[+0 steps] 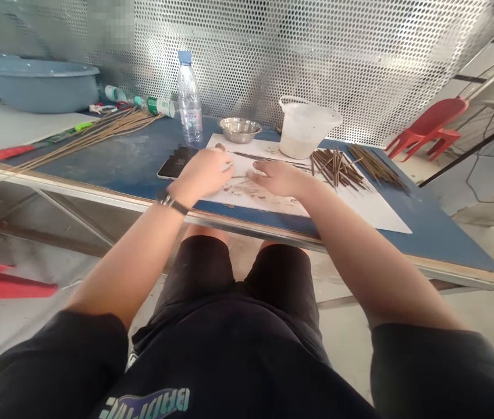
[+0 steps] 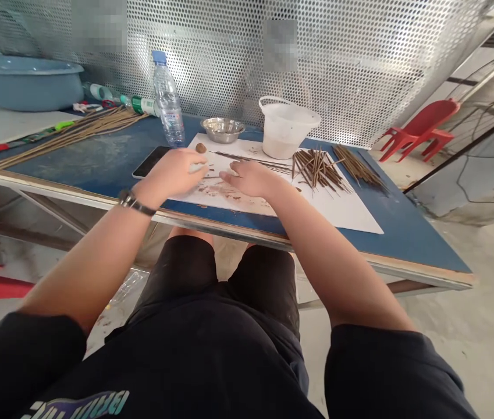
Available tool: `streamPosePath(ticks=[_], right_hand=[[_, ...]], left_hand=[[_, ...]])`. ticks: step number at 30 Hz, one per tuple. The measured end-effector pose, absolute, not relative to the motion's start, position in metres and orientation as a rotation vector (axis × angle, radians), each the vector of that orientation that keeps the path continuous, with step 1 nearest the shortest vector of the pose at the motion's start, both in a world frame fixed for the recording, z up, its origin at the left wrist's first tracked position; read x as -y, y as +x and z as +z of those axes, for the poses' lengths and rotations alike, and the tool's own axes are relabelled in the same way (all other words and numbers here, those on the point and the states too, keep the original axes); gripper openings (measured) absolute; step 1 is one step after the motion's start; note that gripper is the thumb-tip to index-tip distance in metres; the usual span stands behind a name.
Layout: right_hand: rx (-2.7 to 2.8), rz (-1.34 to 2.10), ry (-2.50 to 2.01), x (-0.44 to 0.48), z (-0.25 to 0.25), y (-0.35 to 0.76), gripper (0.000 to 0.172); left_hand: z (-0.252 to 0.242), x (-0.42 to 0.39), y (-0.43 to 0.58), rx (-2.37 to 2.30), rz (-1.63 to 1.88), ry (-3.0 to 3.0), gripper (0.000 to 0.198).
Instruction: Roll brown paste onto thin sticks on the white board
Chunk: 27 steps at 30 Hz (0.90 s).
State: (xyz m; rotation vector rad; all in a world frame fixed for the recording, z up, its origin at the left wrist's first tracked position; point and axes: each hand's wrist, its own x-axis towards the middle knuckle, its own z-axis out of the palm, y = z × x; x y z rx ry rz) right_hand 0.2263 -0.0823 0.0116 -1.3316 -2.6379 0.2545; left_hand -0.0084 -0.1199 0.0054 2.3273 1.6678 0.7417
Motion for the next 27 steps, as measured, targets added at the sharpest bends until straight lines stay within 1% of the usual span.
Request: streamPosePath(ticks=[2,4,6,8,10,13,16,19,21,27], right_hand=[[2.651,0.270,-1.318,0.079,0.011,0.231,0.061],[2.666,0.319,-1.335,0.078,0.007,0.234,0.046],[2.644,0.336,-1.341,0.076,0.004,0.234,0.037],[2.568,0.302,-1.305,0.072,0.002,0.235,0.033],[2.451,0.264,-1.274,0.067,0.002,0.238,0.031],[2.296,0.248,-1.266,0.061,0.004,0.242,0.029],[2.199,0.241,-1.276,0.057,0.006,0.243,0.022],[2.199,0.249,-1.299,0.054,0.005,0.238,0.016],[2.279,0.228,-1.317,0.054,0.005,0.233,0.019],[2.555,0.205,-1.380,0.067,0.008,0.223,0.038]], left_hand=[[-0.002,0.150,-0.002,-1.644,0.685,2.502,0.034],[-0.010,0.170,0.004,-1.673,0.598,2.559,0.046],[-0.015,0.176,0.008,-1.749,0.542,2.576,0.061],[-0.015,0.170,0.011,-1.795,0.497,2.586,0.070],[-0.013,0.159,0.013,-1.787,0.441,2.593,0.070],[-0.008,0.149,0.015,-1.761,0.341,2.598,0.065],[-0.006,0.152,0.016,-1.772,0.280,2.621,0.057],[-0.007,0.162,0.015,-1.734,0.287,2.648,0.053],[-0.008,0.168,0.013,-1.735,0.301,2.663,0.055],[-0.010,0.161,0.013,-1.823,0.230,2.634,0.067]])
